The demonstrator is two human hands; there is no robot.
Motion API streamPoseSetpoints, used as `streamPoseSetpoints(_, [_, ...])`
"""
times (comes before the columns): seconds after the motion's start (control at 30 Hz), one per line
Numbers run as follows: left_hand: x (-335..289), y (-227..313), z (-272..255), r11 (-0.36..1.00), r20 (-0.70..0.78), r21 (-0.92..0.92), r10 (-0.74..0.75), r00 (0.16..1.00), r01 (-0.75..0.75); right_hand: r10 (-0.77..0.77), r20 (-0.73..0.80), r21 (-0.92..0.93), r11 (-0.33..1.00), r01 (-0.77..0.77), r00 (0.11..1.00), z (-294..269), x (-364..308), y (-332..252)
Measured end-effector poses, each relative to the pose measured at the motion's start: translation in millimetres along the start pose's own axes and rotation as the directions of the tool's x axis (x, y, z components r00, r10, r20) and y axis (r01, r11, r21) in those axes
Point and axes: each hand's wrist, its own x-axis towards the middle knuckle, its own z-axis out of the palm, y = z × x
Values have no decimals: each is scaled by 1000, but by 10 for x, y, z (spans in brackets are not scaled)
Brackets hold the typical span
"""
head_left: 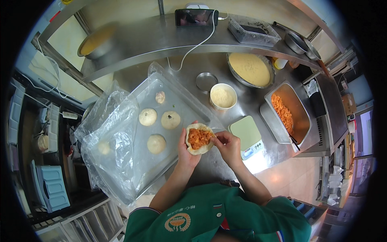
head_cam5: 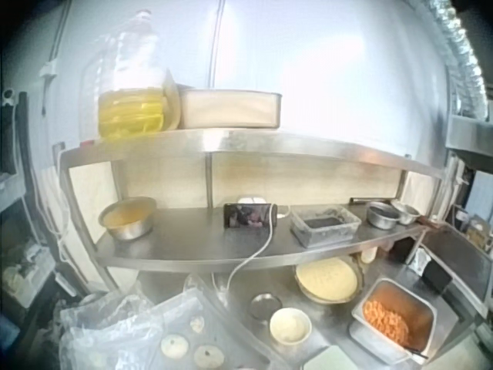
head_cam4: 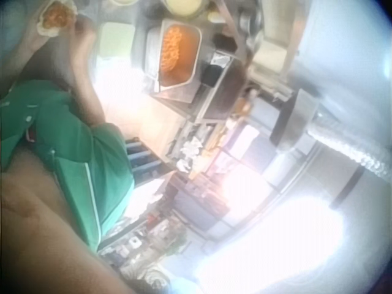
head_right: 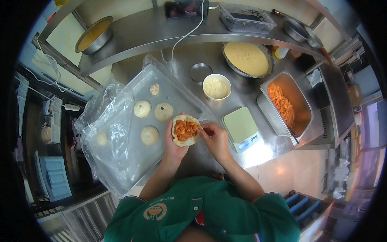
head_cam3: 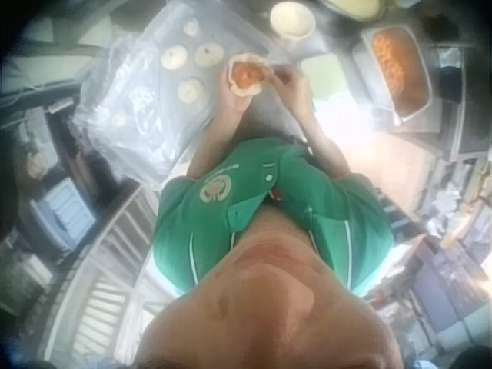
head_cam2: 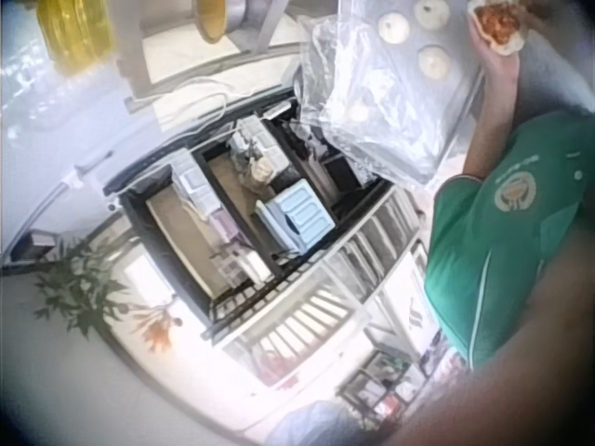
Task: The person flattens dough balls, fills them with shredded orange filling and a brown crumb mixture, then folds and seals each bun. The person places finished buns on a tray and stores a container of filling in a refrigerator.
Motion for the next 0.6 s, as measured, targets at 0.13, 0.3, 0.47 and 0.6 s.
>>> streamPoseSetpoints(0.13, [-27, 4, -32, 1000, 7, -2, 6, 1000, -6, -14, -22, 3, 1000, 14, 1000, -39, -22, -173])
streamPoseSetpoints(0.3, [-54, -28, 16, 992, 6, 128, 5, 1000, -6, -166, -66, -1, 986, 166, 984, 14, 85, -90])
streamPoseSetpoints(0.47, [-69, -21, -48, 988, 71, 157, 6, 997, -17, -159, -84, -103, 983, 150, 984, 6, 95, -155])
streamPoseSetpoints(0.6, [-70, 3, -76, 993, 92, 122, -14, 996, 3, -106, -60, -119, 988, 98, 993, 26, 119, -122])
